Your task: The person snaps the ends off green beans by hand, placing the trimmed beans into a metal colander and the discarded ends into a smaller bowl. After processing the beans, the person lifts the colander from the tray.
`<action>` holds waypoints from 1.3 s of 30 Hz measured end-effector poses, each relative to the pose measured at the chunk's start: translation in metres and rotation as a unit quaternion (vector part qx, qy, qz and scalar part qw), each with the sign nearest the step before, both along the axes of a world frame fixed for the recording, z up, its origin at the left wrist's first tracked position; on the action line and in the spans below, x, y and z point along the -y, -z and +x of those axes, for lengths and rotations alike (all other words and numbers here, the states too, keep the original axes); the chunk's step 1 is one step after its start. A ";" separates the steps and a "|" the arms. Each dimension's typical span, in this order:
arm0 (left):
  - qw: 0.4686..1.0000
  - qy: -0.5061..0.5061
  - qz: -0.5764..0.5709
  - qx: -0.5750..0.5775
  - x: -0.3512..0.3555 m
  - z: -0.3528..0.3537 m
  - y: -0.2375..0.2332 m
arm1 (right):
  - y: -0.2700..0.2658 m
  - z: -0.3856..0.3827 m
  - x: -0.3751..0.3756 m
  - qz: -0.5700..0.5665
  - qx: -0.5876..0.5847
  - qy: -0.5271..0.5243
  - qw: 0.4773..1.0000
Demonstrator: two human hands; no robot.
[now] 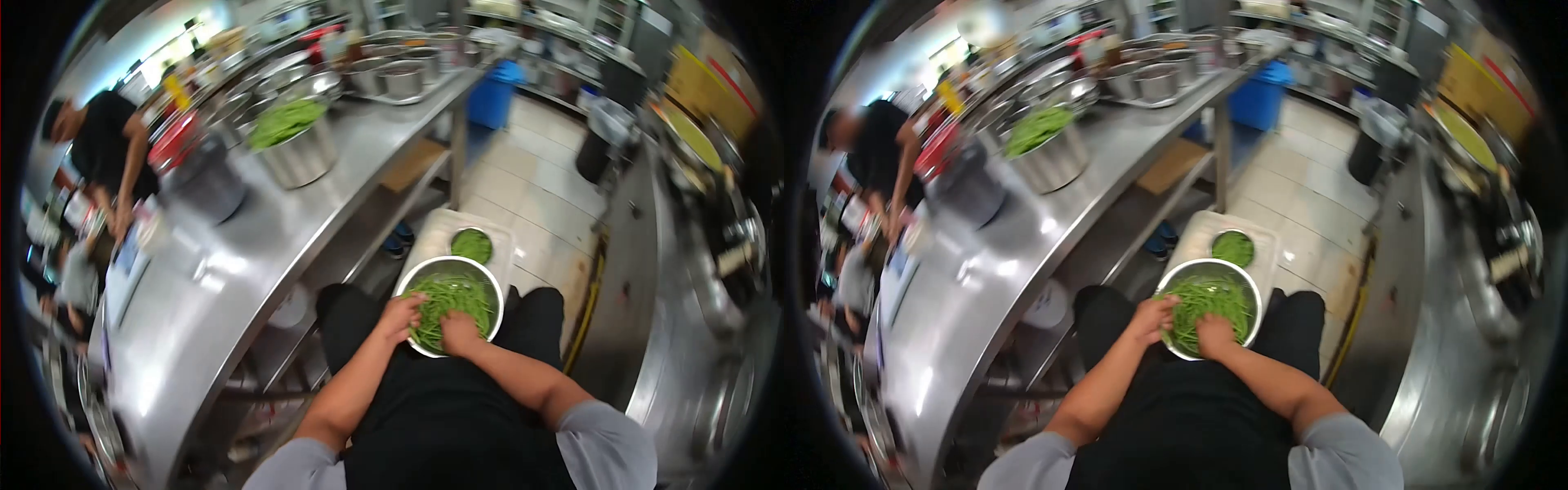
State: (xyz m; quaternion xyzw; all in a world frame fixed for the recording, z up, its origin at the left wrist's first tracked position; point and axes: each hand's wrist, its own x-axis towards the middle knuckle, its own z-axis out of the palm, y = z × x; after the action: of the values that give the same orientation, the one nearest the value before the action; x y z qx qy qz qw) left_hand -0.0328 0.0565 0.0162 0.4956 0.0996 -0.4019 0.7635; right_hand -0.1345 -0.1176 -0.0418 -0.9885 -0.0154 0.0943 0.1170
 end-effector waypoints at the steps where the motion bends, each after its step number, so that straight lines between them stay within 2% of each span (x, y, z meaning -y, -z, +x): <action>1: 1.000 -0.003 -0.005 -0.009 0.003 0.004 -0.006 | 0.007 -0.004 -0.002 -0.016 0.041 -0.021 0.999; 2: 0.998 0.010 -0.067 -0.017 0.006 0.010 -0.009 | 0.005 -0.008 -0.002 -0.013 0.037 0.000 0.999; 4: 0.997 -0.001 -0.071 -0.002 0.019 0.017 -0.023 | -0.003 -0.004 -0.004 -0.005 0.032 -0.044 0.999; 7: 0.997 -0.014 -0.072 -0.008 0.026 0.023 -0.030 | -0.002 0.003 -0.002 0.026 0.057 -0.011 0.998; 9: 0.998 -0.003 -0.054 -0.007 0.019 0.020 -0.013 | -0.004 0.007 0.005 0.049 0.078 0.001 0.996; 11: 0.999 0.021 -0.005 -0.033 0.006 0.016 0.008 | 0.004 0.014 0.014 0.094 0.163 0.081 0.979; 12: 0.998 0.004 0.012 -0.054 0.005 0.016 0.034 | -0.012 0.015 0.016 0.140 0.149 0.117 0.972; 13: 0.998 -0.002 0.022 -0.051 0.005 0.009 0.025 | 0.002 0.017 0.021 0.173 0.209 0.138 0.952; 14: 0.999 0.018 0.032 -0.020 0.006 0.004 0.006 | -0.006 0.019 0.026 0.225 0.152 0.156 0.950; 15: 1.000 0.028 0.014 -0.001 0.009 0.006 0.018 | 0.003 0.021 0.032 0.276 0.184 0.157 0.930; 16: 0.998 0.054 0.013 0.035 0.011 0.002 0.003 | 0.000 0.021 0.031 0.359 0.151 0.203 0.898; 17: 0.995 0.056 0.045 0.070 0.015 -0.002 0.002 | 0.018 0.025 0.038 0.400 0.167 0.194 0.880; 20: 0.992 0.070 0.061 0.089 0.020 -0.010 0.015 | 0.002 0.025 0.033 0.489 0.157 0.195 0.836; 23: 0.992 0.045 0.082 0.089 0.025 -0.024 0.004 | 0.009 0.025 0.033 0.484 0.159 0.165 0.845; 26: 0.984 -0.017 0.092 0.152 0.041 -0.018 0.058 | -0.002 0.024 0.027 0.475 0.146 0.158 0.853; 28: 0.986 -0.006 0.101 0.131 0.035 -0.016 0.044 | 0.001 0.026 0.029 0.456 0.163 0.143 0.863; 32: 0.981 -0.045 0.088 0.165 0.035 -0.015 0.036 | -0.003 0.024 0.029 0.414 0.194 0.111 0.882; 36: 0.985 -0.061 0.066 0.150 0.032 -0.016 0.010 | -0.001 0.024 0.029 0.458 0.153 0.114 0.868; 37: 0.974 -0.108 0.105 0.168 0.036 -0.012 0.014 | -0.002 0.022 0.031 0.552 0.073 0.168 0.813; 38: 0.974 -0.108 0.107 0.169 0.034 -0.009 0.014 | 0.000 0.020 0.033 0.635 -0.009 0.219 0.741; 39: 0.967 -0.116 0.123 0.191 0.033 -0.004 0.013 | 0.002 0.021 0.031 0.637 0.010 0.211 0.742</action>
State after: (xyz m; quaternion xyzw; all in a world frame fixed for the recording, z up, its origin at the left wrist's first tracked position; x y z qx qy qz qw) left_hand -0.0370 0.0236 0.0036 0.6384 0.0581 -0.1929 0.7428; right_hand -0.1136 -0.1489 -0.0439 -0.6628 0.1363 0.0251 0.7358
